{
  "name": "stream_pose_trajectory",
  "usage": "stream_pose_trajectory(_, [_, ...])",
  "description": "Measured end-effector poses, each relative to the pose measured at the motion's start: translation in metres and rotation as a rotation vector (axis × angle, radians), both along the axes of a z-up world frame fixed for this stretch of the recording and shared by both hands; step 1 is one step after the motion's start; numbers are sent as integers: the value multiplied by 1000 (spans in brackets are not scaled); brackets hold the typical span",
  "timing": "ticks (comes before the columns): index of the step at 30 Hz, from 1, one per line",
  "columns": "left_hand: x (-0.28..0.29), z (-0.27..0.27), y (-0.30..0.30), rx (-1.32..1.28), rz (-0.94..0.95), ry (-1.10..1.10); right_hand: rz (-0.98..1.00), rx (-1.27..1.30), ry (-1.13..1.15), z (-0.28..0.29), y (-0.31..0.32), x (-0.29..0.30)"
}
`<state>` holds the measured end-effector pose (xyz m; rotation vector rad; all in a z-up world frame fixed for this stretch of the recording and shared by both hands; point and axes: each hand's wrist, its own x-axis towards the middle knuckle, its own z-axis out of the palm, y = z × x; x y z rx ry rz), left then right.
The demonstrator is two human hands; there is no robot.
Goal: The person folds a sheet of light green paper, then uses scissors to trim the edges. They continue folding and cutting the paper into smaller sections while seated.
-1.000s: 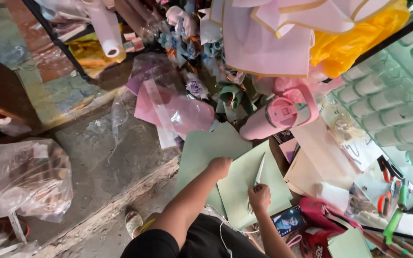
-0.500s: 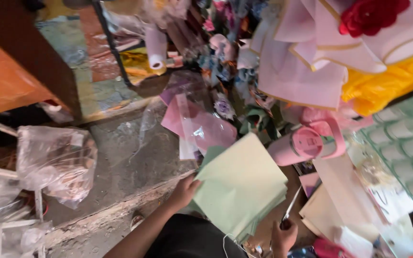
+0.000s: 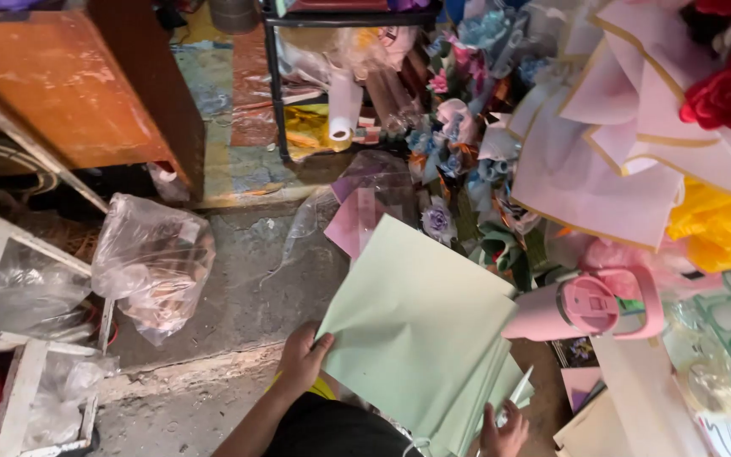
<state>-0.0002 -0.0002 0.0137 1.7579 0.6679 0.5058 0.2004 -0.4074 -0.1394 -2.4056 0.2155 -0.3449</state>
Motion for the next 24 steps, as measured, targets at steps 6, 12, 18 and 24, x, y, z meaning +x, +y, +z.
stream_pose_trajectory(6, [-3,-13,-13,-131,-94,55,538,1496,834,94,55,14])
stream_pose_trajectory(12, [23,-35,25,58,-324,34,240,954,686,187,116,10])
stream_pose_trajectory(18, [91,11,33,-131,-493,184,340,878,406,148,93,17])
stream_pose_trajectory(24, [155,79,7,-93,-535,-73,420,869,43,175,77,11])
